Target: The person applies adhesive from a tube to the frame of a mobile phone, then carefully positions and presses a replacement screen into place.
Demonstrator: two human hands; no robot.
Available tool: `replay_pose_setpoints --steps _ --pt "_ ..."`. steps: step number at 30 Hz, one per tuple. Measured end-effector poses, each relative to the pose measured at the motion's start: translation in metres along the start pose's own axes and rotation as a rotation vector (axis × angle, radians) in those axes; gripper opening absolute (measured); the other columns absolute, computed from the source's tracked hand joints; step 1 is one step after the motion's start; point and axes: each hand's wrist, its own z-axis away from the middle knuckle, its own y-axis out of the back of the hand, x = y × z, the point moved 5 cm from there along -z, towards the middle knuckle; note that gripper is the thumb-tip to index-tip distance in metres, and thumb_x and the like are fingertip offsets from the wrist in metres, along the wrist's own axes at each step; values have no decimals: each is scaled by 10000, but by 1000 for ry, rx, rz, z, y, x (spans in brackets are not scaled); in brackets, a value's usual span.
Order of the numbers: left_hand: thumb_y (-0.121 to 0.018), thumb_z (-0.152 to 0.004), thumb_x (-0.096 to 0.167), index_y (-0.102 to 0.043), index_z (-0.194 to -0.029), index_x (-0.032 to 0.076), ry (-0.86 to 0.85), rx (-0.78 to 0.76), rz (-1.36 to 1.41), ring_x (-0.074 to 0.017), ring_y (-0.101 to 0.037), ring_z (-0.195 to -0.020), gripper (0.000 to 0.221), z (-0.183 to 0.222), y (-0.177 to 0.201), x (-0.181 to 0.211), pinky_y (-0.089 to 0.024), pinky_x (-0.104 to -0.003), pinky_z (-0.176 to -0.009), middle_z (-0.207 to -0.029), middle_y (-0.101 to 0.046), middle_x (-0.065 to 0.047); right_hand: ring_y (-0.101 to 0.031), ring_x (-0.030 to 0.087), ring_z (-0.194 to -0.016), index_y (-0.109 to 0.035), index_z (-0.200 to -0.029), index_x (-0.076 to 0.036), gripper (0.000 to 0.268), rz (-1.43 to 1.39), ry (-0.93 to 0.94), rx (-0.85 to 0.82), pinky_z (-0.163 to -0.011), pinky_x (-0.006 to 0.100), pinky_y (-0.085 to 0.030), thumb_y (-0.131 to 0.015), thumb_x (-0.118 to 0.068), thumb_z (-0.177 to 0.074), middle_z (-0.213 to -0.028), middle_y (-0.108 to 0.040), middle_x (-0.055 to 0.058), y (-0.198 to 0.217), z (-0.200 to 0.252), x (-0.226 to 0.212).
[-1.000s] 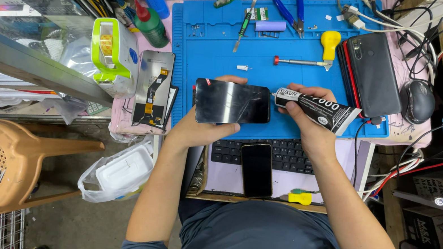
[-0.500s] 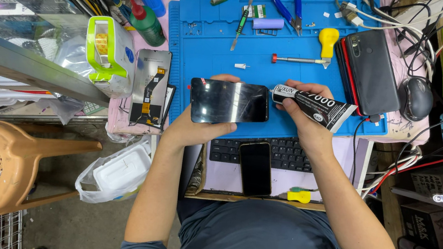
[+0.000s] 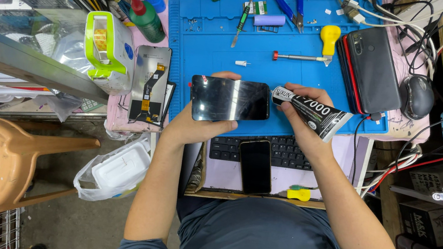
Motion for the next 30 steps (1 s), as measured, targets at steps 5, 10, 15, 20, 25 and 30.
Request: replay_pose_setpoints --steps 5,10,15,20,25,30 --pt "-833 -754 82 -463 -1471 157 3 3 -11 -203 -588 -1223 810 -1 0 1 -518 -384 -1026 -1286 -582 -57 -683 267 -1200 -496 -1195 -31 289 -97 -39 36 -1000 390 -632 -689 26 -988 -1335 -634 199 4 0 1" --pt "-817 -748 70 -465 -1471 156 32 5 0 -200 -594 -1198 809 -1 -1 1 -521 -384 -1011 -1270 -588 -52 -670 272 -1223 -512 -1203 -28 284 -112 -39 -14 -1023 397 -627 -686 38 -989 -1349 -627 204 0 -1 0" --pt "-809 -763 57 -446 -1484 154 22 -15 44 -188 -578 -1195 814 0 -1 0 -517 -376 -1007 -1276 -573 -44 -666 268 -1229 -512 -1197 -29 283 -57 -33 -19 -1019 393 -626 -684 49 -987 -1344 -627 205 -3 -3 -2" --pt "-811 -770 46 -447 -1487 149 0 -13 33 -182 -572 -1196 811 1 -1 1 -512 -370 -1011 -1276 -571 -48 -670 265 -1217 -519 -1194 -25 274 -48 -20 -24 -1015 381 -629 -681 59 -989 -1347 -627 206 -3 -2 -2" --pt "-807 -762 53 -449 -1483 151 21 -10 57 -172 -581 -1159 811 1 0 0 -519 -363 -979 -1252 -571 -41 -669 268 -1233 -563 -1164 -20 259 121 54 -12 -1059 384 -584 -711 67 -969 -1319 -659 202 -4 3 -7" --pt "-799 -762 56 -458 -1480 146 26 -6 61 -171 -591 -1148 800 2 0 0 -522 -360 -972 -1234 -585 -37 -673 276 -1266 -586 -1131 -28 254 166 112 -11 -1094 386 -566 -736 66 -949 -1292 -685 195 -4 5 -12"
